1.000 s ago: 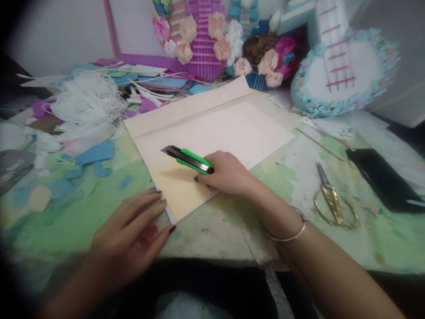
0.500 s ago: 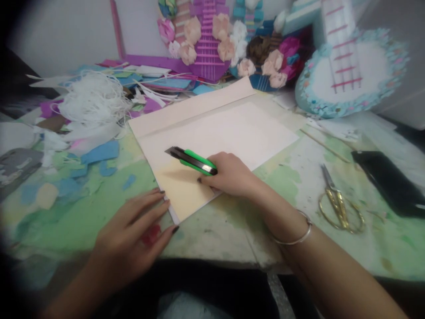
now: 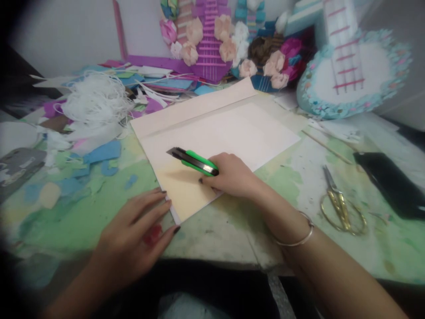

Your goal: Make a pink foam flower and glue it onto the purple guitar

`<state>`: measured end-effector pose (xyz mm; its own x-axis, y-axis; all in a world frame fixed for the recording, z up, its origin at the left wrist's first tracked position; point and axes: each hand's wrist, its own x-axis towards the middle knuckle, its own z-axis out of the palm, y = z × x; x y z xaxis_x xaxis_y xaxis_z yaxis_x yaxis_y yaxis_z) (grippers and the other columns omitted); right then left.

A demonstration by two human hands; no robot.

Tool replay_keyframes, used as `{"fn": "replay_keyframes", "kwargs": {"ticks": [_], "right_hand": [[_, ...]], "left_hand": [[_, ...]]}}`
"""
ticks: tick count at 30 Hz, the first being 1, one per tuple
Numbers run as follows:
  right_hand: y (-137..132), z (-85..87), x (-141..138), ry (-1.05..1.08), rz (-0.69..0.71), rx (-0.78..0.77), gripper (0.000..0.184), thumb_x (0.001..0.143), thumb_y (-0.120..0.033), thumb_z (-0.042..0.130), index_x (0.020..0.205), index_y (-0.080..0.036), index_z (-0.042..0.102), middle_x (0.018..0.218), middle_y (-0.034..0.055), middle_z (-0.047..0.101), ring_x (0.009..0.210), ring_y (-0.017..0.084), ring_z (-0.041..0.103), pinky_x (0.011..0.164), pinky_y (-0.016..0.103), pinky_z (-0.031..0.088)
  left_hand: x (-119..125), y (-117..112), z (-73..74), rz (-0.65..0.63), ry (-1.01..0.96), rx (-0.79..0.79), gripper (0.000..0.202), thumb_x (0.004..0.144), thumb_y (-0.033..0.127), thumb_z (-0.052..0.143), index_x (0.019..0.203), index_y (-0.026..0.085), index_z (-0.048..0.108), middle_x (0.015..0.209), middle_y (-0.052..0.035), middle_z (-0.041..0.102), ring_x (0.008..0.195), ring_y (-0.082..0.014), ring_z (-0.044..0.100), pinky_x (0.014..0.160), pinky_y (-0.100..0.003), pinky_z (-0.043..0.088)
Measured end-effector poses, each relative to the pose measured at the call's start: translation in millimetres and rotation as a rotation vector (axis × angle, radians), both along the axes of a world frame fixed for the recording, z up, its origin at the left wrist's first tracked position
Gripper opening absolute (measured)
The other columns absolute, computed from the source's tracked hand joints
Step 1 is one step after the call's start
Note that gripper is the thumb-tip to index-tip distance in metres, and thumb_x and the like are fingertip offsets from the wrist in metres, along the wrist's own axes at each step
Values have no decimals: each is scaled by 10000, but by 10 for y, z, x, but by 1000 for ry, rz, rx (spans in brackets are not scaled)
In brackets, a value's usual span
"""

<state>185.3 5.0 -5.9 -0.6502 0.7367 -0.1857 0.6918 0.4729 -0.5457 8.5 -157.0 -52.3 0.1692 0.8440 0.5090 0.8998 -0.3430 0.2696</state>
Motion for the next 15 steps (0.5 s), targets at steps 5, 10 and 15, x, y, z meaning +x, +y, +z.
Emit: {"fn": "replay_keyframes", "kwargs": {"ticks": [5,10,15], "right_hand": [[-2,-6,-1,5,-9,-8,165,705,-311,577,631,-164,566,532,6,564,505,110,494,481,223,298],[-2,-16,7,25,-1,-24,157,710,-300,574,635,-162,576,533,7,569,505,112,497,484,225,306],[4,0,15,39,-7,-45,147,706,-292,585,646,-158,578,529,6,578,510,117,516,487,222,329]], "left_hand": [[0,13,25,14,15,-29,326,760,225,623,1067,139,555,1180,-150,544,1154,-285,494,960,-448,447],[-2,47,74,-24,88,-160,273,781,257,573,1025,147,520,1348,-166,436,1315,-330,306,1016,-521,360],[-34,63,95,-68,137,-189,298,797,296,545,1049,146,492,1314,-168,478,1283,-304,360,1041,-535,301]]}}
